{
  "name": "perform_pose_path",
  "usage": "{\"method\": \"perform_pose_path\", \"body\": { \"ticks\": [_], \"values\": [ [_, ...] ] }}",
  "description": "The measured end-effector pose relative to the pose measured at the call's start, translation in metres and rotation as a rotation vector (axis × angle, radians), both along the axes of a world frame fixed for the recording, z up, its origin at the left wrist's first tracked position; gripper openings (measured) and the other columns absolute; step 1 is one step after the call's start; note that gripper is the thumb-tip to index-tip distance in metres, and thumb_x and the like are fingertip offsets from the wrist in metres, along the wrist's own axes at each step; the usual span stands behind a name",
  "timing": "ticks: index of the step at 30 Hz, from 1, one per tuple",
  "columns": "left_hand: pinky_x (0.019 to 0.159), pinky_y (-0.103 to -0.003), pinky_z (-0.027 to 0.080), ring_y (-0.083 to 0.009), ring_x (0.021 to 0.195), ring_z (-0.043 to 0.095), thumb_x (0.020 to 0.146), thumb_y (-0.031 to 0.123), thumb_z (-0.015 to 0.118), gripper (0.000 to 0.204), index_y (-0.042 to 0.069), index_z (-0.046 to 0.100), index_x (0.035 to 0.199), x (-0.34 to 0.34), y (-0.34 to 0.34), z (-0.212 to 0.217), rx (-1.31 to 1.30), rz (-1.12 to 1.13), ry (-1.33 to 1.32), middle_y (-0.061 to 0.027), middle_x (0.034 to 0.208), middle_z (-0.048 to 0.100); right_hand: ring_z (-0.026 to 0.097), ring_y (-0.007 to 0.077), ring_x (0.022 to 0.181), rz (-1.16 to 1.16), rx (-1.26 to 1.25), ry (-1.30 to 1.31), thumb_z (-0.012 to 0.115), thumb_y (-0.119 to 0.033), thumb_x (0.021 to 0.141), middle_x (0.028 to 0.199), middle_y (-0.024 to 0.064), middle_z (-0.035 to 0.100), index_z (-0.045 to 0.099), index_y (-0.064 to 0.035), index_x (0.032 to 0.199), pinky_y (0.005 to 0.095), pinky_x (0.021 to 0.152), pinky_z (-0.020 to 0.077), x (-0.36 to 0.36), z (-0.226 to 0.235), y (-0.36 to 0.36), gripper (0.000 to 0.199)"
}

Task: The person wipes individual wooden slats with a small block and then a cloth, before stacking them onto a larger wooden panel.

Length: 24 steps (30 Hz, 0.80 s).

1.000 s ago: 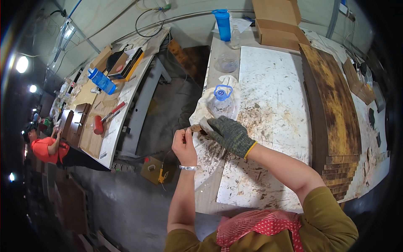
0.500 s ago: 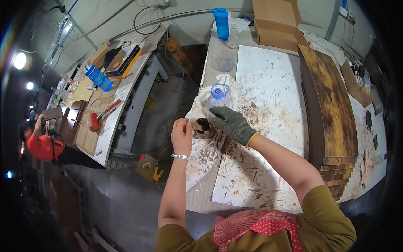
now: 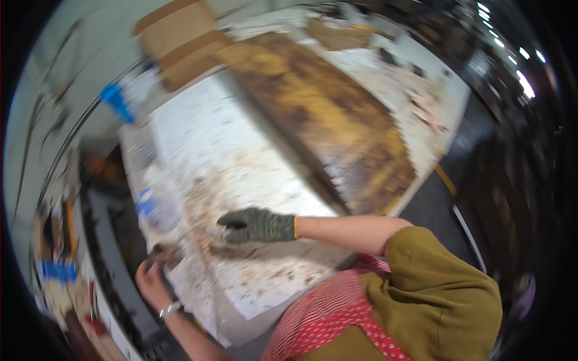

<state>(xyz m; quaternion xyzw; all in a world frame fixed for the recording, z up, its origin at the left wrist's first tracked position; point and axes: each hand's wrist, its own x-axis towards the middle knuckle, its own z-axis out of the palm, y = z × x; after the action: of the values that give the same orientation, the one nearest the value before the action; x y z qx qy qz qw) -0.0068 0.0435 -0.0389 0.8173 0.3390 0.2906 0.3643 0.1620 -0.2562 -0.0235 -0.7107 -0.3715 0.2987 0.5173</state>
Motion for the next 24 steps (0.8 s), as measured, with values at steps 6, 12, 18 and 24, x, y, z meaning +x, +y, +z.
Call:
{"method": "perform_pose_path", "body": {
  "ticks": [6, 12, 18, 24],
  "values": [
    [0.082, -0.029, 0.044, -0.0156, 0.090, 0.054, 0.095, 0.016, 0.050, 0.023, -0.004, 0.057, 0.105, 0.018, -0.061, 0.018, 0.293, -0.208, -0.117, -0.0093, 0.102, 0.058, 0.051, 0.0275, 0.114, -0.237, 0.168, 0.260, 0.054, -0.056, 0.084, 0.122, 0.0170, 0.054, 0.046, -0.0008, 0.128, 0.0372, 0.097, 0.0416, -0.055, 0.016, -0.174, 0.071],
    [0.087, -0.032, 0.043, -0.0226, 0.102, 0.056, 0.094, 0.011, 0.046, 0.023, -0.002, 0.058, 0.109, 0.125, -0.213, 0.040, 0.218, -0.774, -0.103, -0.0119, 0.111, 0.059, 0.057, 0.0231, 0.105, -1.120, -0.089, -0.157, 0.063, -0.029, 0.086, 0.115, 0.0144, 0.058, 0.052, -0.0037, 0.123, 0.0337, 0.090, 0.0471, -0.083, 0.021, -0.355, 0.046],
    [0.098, -0.038, 0.037, -0.0316, 0.115, 0.049, 0.092, 0.020, 0.052, 0.031, 0.003, 0.055, 0.118, 0.221, -0.348, 0.054, 0.439, -1.076, -0.084, -0.0150, 0.123, 0.053, 0.058, 0.0340, 0.092, -1.375, -0.469, -0.576, 0.067, -0.018, 0.078, 0.099, 0.0170, 0.059, 0.059, -0.0031, 0.110, 0.0383, 0.080, 0.0480, -0.104, -0.027, -0.465, 0.036],
    [0.098, -0.039, 0.037, -0.0304, 0.116, 0.047, 0.092, 0.026, 0.050, 0.035, 0.007, 0.053, 0.121, 0.254, -0.376, 0.030, 0.750, -1.061, 0.069, -0.0120, 0.125, 0.051, 0.057, 0.0333, 0.096, -1.182, -0.567, -0.659, 0.064, -0.024, 0.078, 0.100, 0.0171, 0.059, 0.059, -0.0049, 0.112, 0.0413, 0.082, 0.0462, -0.086, -0.034, -0.469, 0.039]
  ]
}}
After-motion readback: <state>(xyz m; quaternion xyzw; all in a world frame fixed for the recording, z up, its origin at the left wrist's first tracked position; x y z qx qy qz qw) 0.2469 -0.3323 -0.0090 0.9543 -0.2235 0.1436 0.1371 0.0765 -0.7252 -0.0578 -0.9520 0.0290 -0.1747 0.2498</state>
